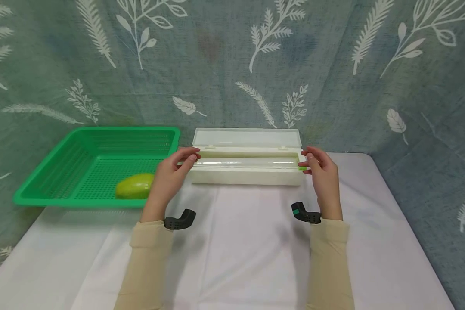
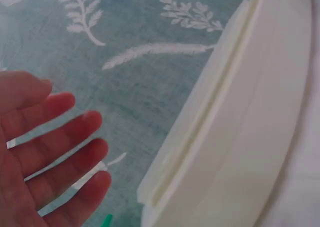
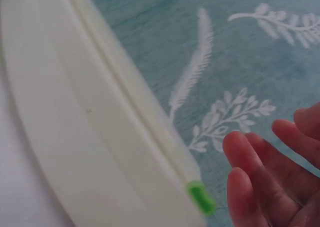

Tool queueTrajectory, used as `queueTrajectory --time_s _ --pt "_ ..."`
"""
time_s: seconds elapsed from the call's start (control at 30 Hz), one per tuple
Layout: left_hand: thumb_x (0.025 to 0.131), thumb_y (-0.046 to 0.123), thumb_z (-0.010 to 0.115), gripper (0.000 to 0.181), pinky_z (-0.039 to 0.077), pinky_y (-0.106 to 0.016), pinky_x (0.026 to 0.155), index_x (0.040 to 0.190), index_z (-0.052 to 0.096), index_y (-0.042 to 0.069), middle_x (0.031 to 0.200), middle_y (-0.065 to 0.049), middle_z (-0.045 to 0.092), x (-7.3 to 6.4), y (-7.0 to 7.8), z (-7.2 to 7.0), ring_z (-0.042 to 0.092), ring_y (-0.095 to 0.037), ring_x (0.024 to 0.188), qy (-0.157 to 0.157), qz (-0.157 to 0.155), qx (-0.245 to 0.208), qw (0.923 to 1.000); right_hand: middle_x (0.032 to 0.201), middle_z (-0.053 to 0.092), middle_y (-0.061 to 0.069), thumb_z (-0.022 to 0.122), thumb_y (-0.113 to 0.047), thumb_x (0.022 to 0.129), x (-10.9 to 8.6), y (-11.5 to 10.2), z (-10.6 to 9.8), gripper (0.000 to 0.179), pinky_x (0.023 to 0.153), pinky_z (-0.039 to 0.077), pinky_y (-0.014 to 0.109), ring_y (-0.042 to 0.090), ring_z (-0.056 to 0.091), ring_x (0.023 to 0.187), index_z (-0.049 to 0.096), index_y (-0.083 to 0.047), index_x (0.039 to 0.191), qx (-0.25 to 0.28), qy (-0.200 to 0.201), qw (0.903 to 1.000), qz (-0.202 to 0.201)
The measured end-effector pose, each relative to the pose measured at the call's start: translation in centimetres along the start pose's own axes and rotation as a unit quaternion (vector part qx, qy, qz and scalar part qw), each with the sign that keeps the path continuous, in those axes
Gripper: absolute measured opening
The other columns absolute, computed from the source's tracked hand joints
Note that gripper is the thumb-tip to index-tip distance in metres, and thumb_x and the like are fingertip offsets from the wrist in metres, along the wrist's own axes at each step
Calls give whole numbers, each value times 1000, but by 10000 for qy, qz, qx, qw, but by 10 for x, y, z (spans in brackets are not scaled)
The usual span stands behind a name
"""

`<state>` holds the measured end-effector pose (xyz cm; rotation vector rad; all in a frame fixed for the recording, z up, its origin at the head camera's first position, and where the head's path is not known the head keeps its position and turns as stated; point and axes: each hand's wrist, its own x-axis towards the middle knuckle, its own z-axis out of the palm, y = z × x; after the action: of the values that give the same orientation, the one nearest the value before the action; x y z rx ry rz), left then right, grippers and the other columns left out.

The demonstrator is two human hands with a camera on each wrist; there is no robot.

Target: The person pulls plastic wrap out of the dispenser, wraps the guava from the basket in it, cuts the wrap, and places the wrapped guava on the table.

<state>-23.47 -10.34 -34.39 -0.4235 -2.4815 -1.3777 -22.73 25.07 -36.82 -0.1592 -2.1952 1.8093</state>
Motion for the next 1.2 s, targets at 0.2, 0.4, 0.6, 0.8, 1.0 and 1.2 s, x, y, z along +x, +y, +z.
queueTrajectory --time_s 0.2,0.4,0.6,0.8,1.0,1.2 --pt "91 27 49 25 40 -36 84 111 61 16 110 0 58 3 -12 11 50 -21 98 437 1 1004 9940 116 54 -6 43 -50 88 21 43 16 43 58 48 32 19 60 69 48 -31 126 -1380 -151 9902 -173" --pt "88 22 54 24 30 -44 92 110 61 14 112 -4 58 6 -21 31 42 -27 112 893 228 2008 9753 123 51 7 41 -36 93 -5 4 23 43 66 42 47 28 59 87 45 -17 131 -3200 -623 9450 -263" --pt "84 27 61 38 28 -48 93 119 55 14 117 -8 54 6 -29 39 34 -28 118 575 -404 2277 9712 129 45 15 42 -33 93 -10 -12 20 45 77 39 53 37 49 105 42 -10 132 -4035 -1008 9087 -351" --pt "83 28 62 34 31 -47 92 113 60 10 111 -9 56 3 -35 41 35 -29 115 426 -419 2370 9697 125 47 11 44 -36 92 -3 -3 25 47 68 42 47 30 53 96 43 -11 132 -4231 -1193 8975 -349" --pt "85 27 59 22 30 -45 94 99 68 11 101 -7 61 3 -39 46 35 -29 118 287 -419 2500 9669 109 53 9 43 -32 93 1 8 30 40 59 40 37 24 53 80 50 -11 127 -3934 -649 9170 -63" --pt "86 22 59 17 27 -39 98 89 70 10 91 -7 64 10 -42 50 39 -30 116 658 -218 2420 9678 106 53 9 43 -33 92 1 10 34 38 58 40 37 25 52 80 56 -12 121 -4053 -382 9131 -230"
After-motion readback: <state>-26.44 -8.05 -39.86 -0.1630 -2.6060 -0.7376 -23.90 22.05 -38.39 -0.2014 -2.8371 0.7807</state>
